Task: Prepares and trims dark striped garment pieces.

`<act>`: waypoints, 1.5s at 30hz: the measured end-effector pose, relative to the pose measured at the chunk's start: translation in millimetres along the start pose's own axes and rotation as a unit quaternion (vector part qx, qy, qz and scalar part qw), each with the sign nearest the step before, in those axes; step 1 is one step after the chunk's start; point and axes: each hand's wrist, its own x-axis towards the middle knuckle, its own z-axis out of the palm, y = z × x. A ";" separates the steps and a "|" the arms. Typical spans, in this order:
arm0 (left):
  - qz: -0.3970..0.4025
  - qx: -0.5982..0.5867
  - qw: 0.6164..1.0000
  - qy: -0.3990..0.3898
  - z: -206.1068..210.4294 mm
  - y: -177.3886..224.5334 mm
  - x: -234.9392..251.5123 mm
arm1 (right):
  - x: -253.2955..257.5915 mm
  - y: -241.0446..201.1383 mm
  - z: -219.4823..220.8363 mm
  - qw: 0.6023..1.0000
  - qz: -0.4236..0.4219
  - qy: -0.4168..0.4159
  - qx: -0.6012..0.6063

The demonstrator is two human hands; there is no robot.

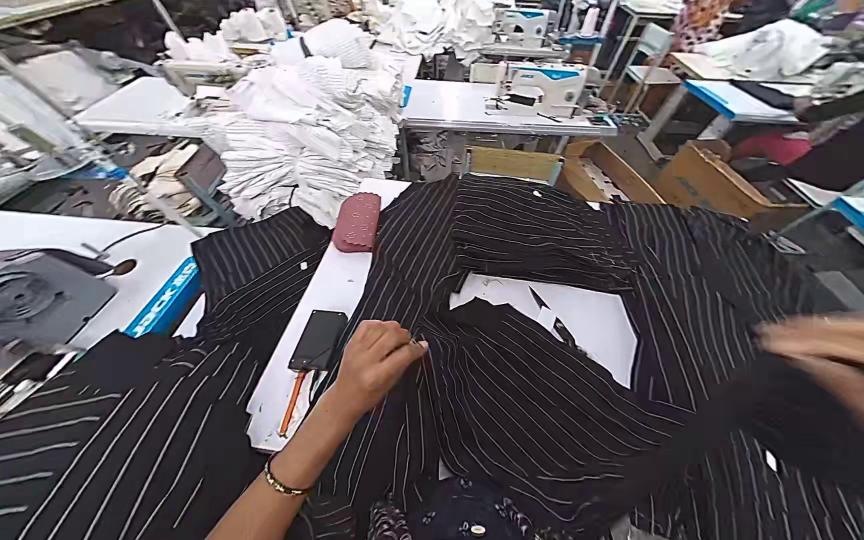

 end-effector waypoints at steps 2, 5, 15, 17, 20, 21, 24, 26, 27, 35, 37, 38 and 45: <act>0.087 -0.027 0.996 0.012 6.6 24.3 30.1 | 49.7 -16.1 73.4 0.993 -0.102 -0.051 0.017; 0.165 -0.050 0.985 0.008 -0.9 51.9 62.6 | 86.9 -45.3 147.6 0.931 -0.241 -0.243 0.131; -0.028 -0.100 0.934 -0.342 33.7 94.1 31.3 | 92.3 -16.0 67.5 0.964 -0.211 -0.086 0.139; -0.158 -0.169 0.870 -0.435 15.7 75.8 38.0 | 72.0 8.0 22.2 0.985 -0.128 0.034 0.111; -0.231 -0.407 0.839 -0.279 -32.0 27.8 56.5 | 46.2 52.0 -12.4 0.979 -0.036 0.144 0.142; -0.226 -0.494 0.800 -0.254 -44.1 18.0 69.1 | 45.7 63.4 -11.2 0.976 -0.012 0.156 0.153; -0.237 -0.378 0.860 -0.247 -42.1 4.4 111.9 | 75.0 90.3 19.5 0.975 0.102 0.159 0.118; -0.256 -0.123 0.925 -0.253 -18.4 -10.0 144.6 | 108.7 104.2 40.6 0.963 0.180 0.164 0.113; -0.259 -0.046 0.941 -0.214 -3.4 -19.5 159.2 | 126.2 110.0 45.0 0.958 0.186 0.183 0.117; -0.093 0.055 0.993 0.046 58.6 -40.9 236.3 | 186.4 160.3 37.2 0.918 0.041 0.383 0.092; -0.132 0.044 0.990 -0.031 87.4 -52.4 213.6 | 167.1 194.3 71.4 0.940 0.087 0.327 0.035; -0.165 0.032 0.982 -0.092 102.0 -56.0 194.3 | 150.9 210.2 96.4 0.952 0.118 0.281 0.015; -0.478 -0.032 0.791 -0.381 77.3 1.7 16.1 | 40.0 244.0 226.4 0.927 0.365 -0.032 -0.082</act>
